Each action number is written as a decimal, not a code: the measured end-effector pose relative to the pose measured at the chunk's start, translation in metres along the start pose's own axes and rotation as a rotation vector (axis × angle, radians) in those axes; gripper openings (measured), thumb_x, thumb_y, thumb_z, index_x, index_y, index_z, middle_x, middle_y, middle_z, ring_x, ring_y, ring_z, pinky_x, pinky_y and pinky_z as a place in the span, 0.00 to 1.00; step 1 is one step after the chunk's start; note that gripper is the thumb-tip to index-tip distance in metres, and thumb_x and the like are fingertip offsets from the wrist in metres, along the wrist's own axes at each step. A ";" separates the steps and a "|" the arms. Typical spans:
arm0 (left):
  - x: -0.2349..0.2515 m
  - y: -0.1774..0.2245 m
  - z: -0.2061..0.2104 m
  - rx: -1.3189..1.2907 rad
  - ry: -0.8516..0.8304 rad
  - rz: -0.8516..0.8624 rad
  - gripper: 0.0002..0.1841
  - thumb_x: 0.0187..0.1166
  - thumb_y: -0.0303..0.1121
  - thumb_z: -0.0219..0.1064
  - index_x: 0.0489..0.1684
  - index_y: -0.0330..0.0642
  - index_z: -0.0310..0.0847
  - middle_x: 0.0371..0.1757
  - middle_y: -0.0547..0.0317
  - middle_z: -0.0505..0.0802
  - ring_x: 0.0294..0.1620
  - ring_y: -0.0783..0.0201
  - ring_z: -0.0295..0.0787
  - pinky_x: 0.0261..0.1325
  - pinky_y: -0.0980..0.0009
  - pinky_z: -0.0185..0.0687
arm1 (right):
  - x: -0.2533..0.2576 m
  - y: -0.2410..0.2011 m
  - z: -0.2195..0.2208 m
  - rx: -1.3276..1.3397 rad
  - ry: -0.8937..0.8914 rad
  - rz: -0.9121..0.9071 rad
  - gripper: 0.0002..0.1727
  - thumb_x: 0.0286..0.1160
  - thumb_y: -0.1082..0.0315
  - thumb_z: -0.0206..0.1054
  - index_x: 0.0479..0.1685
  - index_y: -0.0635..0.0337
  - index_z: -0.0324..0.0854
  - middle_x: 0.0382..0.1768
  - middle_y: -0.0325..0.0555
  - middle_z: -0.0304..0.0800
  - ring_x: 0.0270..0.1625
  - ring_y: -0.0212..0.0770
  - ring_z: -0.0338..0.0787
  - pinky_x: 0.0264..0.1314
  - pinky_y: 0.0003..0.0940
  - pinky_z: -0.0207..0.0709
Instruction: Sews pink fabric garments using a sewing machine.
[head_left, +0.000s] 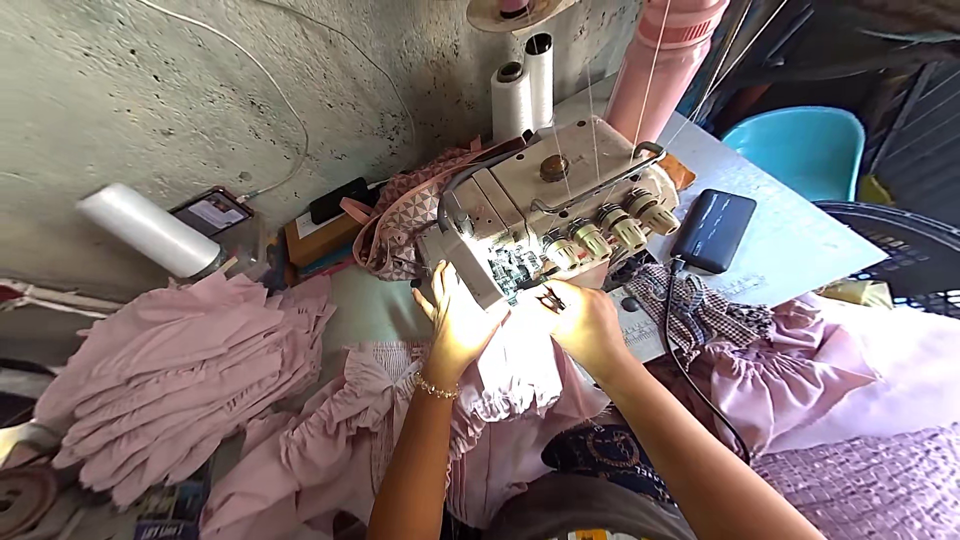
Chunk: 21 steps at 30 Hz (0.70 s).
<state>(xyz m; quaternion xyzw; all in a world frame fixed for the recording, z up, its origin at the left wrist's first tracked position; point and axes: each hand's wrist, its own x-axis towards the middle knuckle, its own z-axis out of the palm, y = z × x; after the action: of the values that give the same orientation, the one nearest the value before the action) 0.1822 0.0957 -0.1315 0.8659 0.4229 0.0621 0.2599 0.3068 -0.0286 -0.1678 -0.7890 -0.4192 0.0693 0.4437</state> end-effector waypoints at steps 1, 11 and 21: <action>0.000 -0.004 -0.002 -0.054 -0.004 0.020 0.45 0.71 0.48 0.74 0.85 0.28 0.61 0.91 0.36 0.61 0.97 0.44 0.36 0.87 0.33 0.07 | 0.000 -0.001 0.000 0.002 -0.008 0.007 0.15 0.75 0.59 0.69 0.33 0.63 0.89 0.23 0.51 0.87 0.29 0.51 0.87 0.31 0.53 0.74; 0.018 -0.022 -0.004 -0.024 0.203 0.280 0.23 0.67 0.24 0.74 0.65 0.34 0.86 0.78 0.41 0.82 0.90 0.40 0.59 0.83 0.22 0.21 | 0.001 -0.008 -0.005 -0.039 -0.050 0.045 0.16 0.77 0.59 0.67 0.33 0.65 0.88 0.24 0.54 0.86 0.31 0.55 0.87 0.33 0.57 0.74; 0.003 -0.014 0.014 -0.266 0.484 0.166 0.15 0.80 0.24 0.57 0.61 0.29 0.81 0.60 0.38 0.88 0.69 0.44 0.81 0.75 0.37 0.60 | 0.002 -0.011 -0.007 -0.027 -0.077 0.081 0.17 0.79 0.58 0.66 0.36 0.65 0.88 0.26 0.55 0.87 0.33 0.55 0.87 0.36 0.58 0.74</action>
<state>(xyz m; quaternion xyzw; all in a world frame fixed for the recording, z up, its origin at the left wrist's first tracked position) 0.1790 0.0999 -0.1507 0.8159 0.3883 0.3430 0.2564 0.3047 -0.0287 -0.1553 -0.8079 -0.4049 0.1118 0.4133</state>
